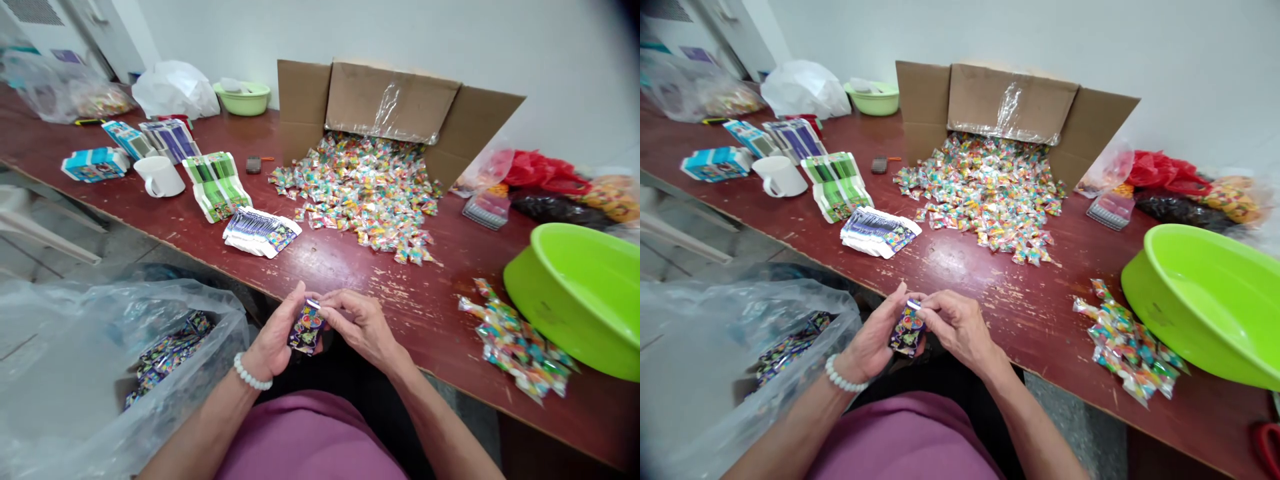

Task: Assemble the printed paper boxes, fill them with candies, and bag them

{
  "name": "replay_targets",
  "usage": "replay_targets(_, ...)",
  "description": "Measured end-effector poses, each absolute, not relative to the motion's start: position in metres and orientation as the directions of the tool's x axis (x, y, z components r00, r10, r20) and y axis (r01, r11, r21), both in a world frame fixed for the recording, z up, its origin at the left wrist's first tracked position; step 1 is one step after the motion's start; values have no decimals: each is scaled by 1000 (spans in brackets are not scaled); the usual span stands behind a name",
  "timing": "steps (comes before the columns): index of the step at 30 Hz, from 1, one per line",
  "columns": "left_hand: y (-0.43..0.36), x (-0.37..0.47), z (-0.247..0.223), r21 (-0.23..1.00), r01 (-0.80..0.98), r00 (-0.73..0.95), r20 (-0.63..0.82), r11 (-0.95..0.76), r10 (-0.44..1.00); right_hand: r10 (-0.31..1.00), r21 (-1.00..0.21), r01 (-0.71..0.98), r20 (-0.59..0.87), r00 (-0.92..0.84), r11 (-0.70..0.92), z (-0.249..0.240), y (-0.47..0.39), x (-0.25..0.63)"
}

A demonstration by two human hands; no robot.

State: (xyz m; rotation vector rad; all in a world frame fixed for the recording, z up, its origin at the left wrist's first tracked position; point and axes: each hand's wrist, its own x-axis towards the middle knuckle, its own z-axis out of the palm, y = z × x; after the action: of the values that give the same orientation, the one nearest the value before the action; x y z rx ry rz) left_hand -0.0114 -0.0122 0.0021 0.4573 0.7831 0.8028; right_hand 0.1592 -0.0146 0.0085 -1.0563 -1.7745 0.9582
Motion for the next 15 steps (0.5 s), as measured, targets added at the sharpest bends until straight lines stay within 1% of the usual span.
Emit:
replay_targets(3, -15, -11, 2, 736, -384, 391, -417, 558, 820, 973, -965, 220, 96, -208, 142, 0, -12, 156)
replay_targets(5, -17, -10, 2, 789, -336, 341, -407, 514, 847, 983, -990, 138, -9, -185, 16, -4, -9, 154)
replay_targets(7, -17, -9, 2, 787, -329, 323, -425, 522, 845, 972, -996, 14, -89, -220, -88, -4, -6, 154)
replay_targets(9, -16, -9, 0, 758, -338, 335, -457, 558, 824, 954, -981, -98, -139, -266, -170, -1, -3, 153)
replay_targets(11, -15, -9, -1, 749, -329, 345, -472, 575, 811, 951, -970, -150, -145, -273, -191, 2, -2, 151)
replay_targets(15, -14, -10, -3, 792, -263, 316, -469, 551, 825, 967, -977, -136, -132, -217, -164, 5, -2, 148)
